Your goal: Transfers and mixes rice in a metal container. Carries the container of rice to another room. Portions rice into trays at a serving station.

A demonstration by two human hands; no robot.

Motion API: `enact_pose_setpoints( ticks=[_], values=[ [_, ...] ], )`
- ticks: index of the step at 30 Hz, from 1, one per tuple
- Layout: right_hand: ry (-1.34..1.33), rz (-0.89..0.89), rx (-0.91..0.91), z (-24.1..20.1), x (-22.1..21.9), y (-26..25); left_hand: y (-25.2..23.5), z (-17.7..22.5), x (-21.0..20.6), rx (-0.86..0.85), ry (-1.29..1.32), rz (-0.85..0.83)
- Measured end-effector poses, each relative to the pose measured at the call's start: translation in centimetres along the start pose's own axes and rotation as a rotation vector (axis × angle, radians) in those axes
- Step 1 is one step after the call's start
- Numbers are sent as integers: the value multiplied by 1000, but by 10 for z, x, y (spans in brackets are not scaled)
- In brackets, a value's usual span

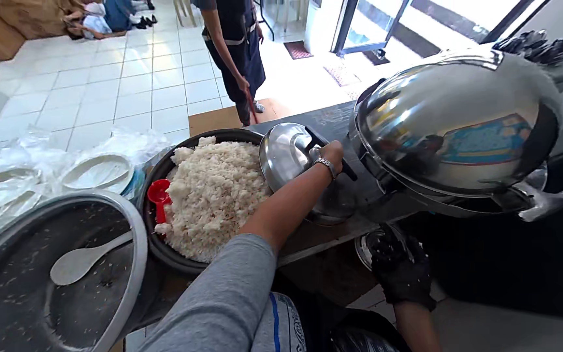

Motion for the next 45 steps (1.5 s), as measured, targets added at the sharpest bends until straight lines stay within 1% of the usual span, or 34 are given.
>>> enact_pose_setpoints(
  ticks=[2, 5, 8, 9, 11, 13, 15, 19, 21, 23, 24, 27, 29, 31, 34, 37, 40, 45],
  values=[
    [33, 53, 20, 1, 11, 0, -11, 1, -1, 22, -16, 54],
    [-4, 54, 7, 4, 15, -4, -15, 4, -1, 46, -151, 53],
    [54, -3, 40, 5, 11, -12, -3, 13, 5, 33, -339, 13],
    [84, -22, 62, 4, 8, -14, 7, 16, 10, 3, -434, 14],
    [98, -64, 56, 6, 0, -16, 27, 23, 20, -40, -535, 40],
    [69, -130, 14, 8, -10, -18, 54, 39, 38, 2, -429, 93],
    [76, -178, -6, 9, -25, -21, 81, 54, 60, -35, -377, 108],
    [161, -308, -21, 3, -44, -26, 128, 72, 113, -175, -417, 129],
    [231, -333, 36, -1, -60, -22, 143, 84, 139, -262, -525, 145],
    [222, -403, 47, -2, -76, -23, 152, 96, 163, -318, -591, 132],
    [227, -431, 37, -1, -83, -24, 154, 100, 175, -333, -571, 129],
    [258, -469, 0, 8, -105, -22, 161, 109, 204, -280, -268, 147],
    [238, -507, -19, 15, -117, -21, 166, 114, 225, -269, -218, 168],
    [216, -555, -31, 20, -118, -23, 168, 115, 245, -267, -167, 201],
    [205, -550, -42, 22, -118, -25, 166, 106, 271, -241, 9, 211],
    [196, -548, -60, 21, -117, -30, 151, 91, 296, -225, 96, 233],
    [167, -566, -73, 22, -120, -32, 135, 72, 309, -220, 121, 271],
    [187, -570, -73, 26, -124, -30, 115, 39, 305, -268, 92, 315]
  ],
)
Point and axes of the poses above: each hand's wrist, its own y-axis away from the middle knuckle, its own x-axis out of the back of the hand, z = x × y, the point moved 2 cm from there along -y, towards the middle knuckle, and after that the axes turned 2 degrees about -z, right-handed, at the moved point
